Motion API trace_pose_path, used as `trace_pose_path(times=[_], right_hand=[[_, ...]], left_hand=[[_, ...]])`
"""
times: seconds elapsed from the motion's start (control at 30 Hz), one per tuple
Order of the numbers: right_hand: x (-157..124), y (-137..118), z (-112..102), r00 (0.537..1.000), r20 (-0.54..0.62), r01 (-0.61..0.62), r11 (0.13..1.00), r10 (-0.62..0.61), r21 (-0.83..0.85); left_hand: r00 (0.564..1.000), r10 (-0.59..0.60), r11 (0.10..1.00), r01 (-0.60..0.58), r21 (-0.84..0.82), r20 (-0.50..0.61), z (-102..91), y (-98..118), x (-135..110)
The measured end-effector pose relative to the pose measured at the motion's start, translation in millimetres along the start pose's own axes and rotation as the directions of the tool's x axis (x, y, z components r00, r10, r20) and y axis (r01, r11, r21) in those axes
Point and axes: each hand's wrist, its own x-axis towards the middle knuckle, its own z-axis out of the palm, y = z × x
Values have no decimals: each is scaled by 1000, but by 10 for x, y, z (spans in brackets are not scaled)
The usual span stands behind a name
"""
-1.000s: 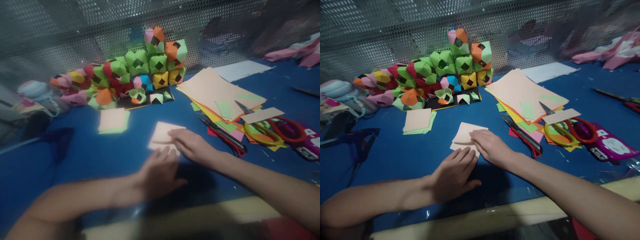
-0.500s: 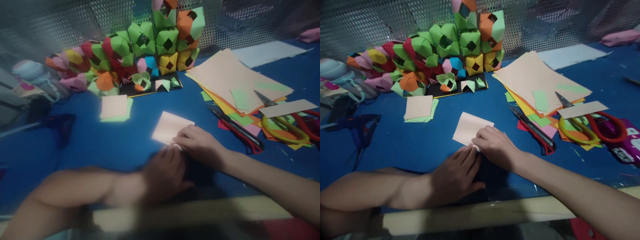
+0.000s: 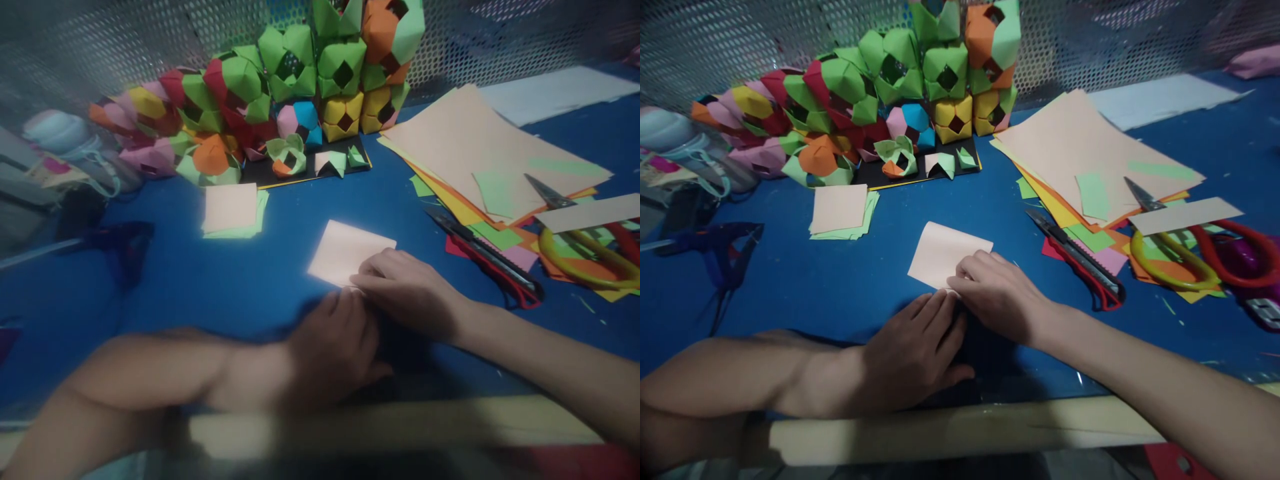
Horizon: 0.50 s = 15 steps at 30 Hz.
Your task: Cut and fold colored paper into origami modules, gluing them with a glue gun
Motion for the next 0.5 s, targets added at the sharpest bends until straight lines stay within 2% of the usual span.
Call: trace_pose_path(times=[0.2,0.37,0.5], right_hand=[[-2,-10,16,1000,-7,2,1000,-2,1],[-5,-7,29,1000,-18,4,1000,-3,14],[-8,2,30,999,-31,29,1000,-29,-2]], left_hand=[[999,10,1000,-10,-14,37,0,-8,0],[1000,8,1000,-7,-22,24,18,-6,-9],[1000,8,999,-7,-34,29,-29,-95,19]])
